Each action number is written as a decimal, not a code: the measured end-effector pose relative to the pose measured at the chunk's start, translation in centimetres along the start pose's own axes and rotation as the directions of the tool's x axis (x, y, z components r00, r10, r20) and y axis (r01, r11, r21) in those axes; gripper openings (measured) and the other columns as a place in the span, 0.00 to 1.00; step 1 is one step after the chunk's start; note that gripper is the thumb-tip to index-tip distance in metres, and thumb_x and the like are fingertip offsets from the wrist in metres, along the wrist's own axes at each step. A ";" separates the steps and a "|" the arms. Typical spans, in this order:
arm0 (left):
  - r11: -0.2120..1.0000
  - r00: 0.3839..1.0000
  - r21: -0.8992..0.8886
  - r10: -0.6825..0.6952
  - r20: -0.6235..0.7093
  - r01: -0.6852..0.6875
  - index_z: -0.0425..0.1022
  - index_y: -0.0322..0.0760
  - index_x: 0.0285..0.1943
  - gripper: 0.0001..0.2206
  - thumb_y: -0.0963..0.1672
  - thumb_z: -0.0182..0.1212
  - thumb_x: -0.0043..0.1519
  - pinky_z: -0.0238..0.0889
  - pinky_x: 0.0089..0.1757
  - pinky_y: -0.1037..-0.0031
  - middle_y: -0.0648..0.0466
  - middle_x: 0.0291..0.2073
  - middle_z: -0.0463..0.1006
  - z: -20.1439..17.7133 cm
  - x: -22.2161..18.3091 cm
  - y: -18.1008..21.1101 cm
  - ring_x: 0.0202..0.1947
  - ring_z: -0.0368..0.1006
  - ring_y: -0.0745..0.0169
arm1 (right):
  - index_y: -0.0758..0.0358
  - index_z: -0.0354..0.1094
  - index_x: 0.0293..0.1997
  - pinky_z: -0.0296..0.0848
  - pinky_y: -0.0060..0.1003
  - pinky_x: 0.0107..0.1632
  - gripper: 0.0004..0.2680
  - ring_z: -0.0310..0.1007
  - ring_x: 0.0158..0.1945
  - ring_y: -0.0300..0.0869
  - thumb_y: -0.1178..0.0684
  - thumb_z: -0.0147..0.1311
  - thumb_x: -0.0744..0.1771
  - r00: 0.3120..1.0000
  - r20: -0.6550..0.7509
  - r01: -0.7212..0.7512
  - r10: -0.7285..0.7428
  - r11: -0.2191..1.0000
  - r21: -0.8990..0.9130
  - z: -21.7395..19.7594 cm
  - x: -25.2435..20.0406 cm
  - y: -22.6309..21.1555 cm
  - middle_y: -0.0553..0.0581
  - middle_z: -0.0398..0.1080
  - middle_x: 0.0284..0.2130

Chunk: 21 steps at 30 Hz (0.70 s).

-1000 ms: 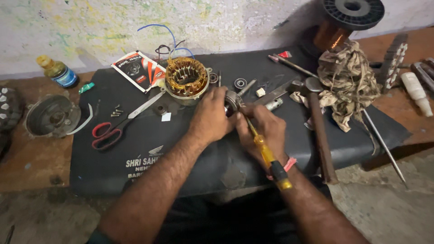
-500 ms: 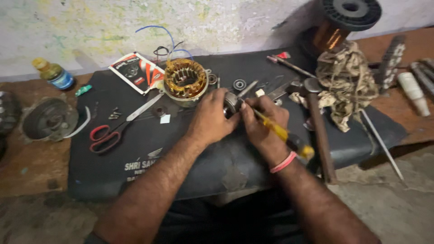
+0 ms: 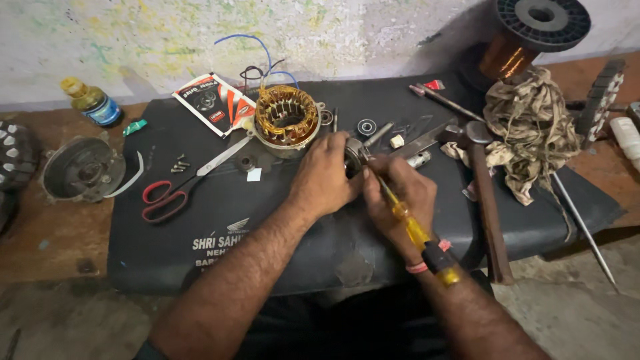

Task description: The person works on a cylindrical electrical component, using a screwdriver to adjust internal parts, a metal file to smooth surfaces, and sandpaper to abrade the shaft. They then apply a white lubricant from a bottle and tap the assembly with a hammer to seat components.

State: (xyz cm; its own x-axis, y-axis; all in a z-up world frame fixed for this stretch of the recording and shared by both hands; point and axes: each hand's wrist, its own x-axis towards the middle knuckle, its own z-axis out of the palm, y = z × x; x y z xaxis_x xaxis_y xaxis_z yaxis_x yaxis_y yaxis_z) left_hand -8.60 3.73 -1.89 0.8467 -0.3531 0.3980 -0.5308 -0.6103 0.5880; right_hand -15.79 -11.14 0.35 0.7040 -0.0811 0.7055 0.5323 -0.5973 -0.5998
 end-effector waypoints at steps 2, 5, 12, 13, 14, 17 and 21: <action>1.000 1.000 0.021 0.012 -0.011 -0.012 0.65 0.26 0.62 0.31 0.48 0.71 0.55 0.64 0.54 0.53 0.34 0.52 0.74 0.2 0.0 -0.2 0.55 0.70 0.34 | 0.66 0.68 0.40 0.78 0.37 0.39 0.04 0.82 0.37 0.48 0.59 0.60 0.67 1.000 0.004 -0.024 0.024 1.000 -0.019 0.1 0.2 0.3 0.61 0.78 0.36; 0.999 1.000 0.026 0.024 -0.011 -0.023 0.65 0.26 0.61 0.31 0.48 0.72 0.53 0.64 0.54 0.53 0.34 0.52 0.74 0.2 0.0 -0.2 0.55 0.70 0.33 | 0.65 0.71 0.36 0.74 0.41 0.36 0.04 0.79 0.30 0.51 0.59 0.63 0.65 0.996 -0.005 -0.090 0.090 0.984 -0.155 0.5 0.9 0.9 0.61 0.76 0.27; 1.000 1.000 0.015 0.017 -0.003 -0.017 0.65 0.26 0.60 0.32 0.50 0.73 0.53 0.64 0.53 0.53 0.36 0.51 0.74 -0.1 0.1 0.0 0.55 0.70 0.35 | 0.66 0.69 0.40 0.76 0.37 0.36 0.03 0.81 0.31 0.47 0.60 0.60 0.67 0.997 -0.060 -0.054 0.054 0.999 0.005 -0.7 0.1 -0.2 0.60 0.76 0.29; 1.000 1.000 0.017 0.018 -0.012 -0.018 0.65 0.26 0.60 0.32 0.50 0.73 0.54 0.64 0.54 0.53 0.36 0.51 0.74 -0.1 0.1 0.0 0.55 0.70 0.34 | 0.66 0.70 0.39 0.75 0.38 0.35 0.04 0.80 0.30 0.47 0.60 0.60 0.67 0.998 -0.031 -0.059 0.058 0.998 -0.008 -0.6 0.1 0.0 0.60 0.76 0.29; 1.000 1.000 0.016 0.021 -0.018 -0.021 0.65 0.26 0.61 0.32 0.50 0.72 0.55 0.64 0.54 0.53 0.36 0.51 0.74 0.0 0.1 0.0 0.55 0.70 0.34 | 0.67 0.70 0.39 0.75 0.38 0.33 0.04 0.80 0.29 0.48 0.59 0.61 0.67 0.998 -0.003 -0.064 0.064 0.998 -0.025 -0.7 0.2 0.2 0.61 0.76 0.28; 1.000 1.000 0.017 0.014 -0.012 -0.013 0.65 0.26 0.61 0.31 0.50 0.72 0.56 0.64 0.54 0.53 0.35 0.51 0.74 0.1 0.2 0.1 0.55 0.69 0.34 | 0.66 0.69 0.39 0.76 0.38 0.35 0.04 0.81 0.32 0.49 0.59 0.61 0.67 0.999 -0.023 -0.026 0.025 0.998 -0.056 -0.3 0.2 0.6 0.61 0.76 0.30; 1.000 1.000 0.023 0.014 -0.022 -0.014 0.65 0.27 0.61 0.30 0.49 0.72 0.55 0.64 0.54 0.53 0.35 0.51 0.74 0.1 0.0 0.0 0.56 0.70 0.35 | 0.67 0.69 0.38 0.75 0.39 0.34 0.04 0.80 0.30 0.50 0.59 0.61 0.67 0.999 -0.018 -0.037 0.036 0.997 -0.071 0.1 0.3 1.1 0.61 0.75 0.28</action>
State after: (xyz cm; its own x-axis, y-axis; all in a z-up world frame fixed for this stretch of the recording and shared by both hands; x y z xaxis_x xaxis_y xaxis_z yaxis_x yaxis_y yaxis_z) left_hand -8.55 3.65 -2.00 0.8380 -0.3460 0.4220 -0.5417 -0.6211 0.5664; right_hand -14.94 -11.71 -0.12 0.7143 -0.1166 0.6900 0.4711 -0.6490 -0.5973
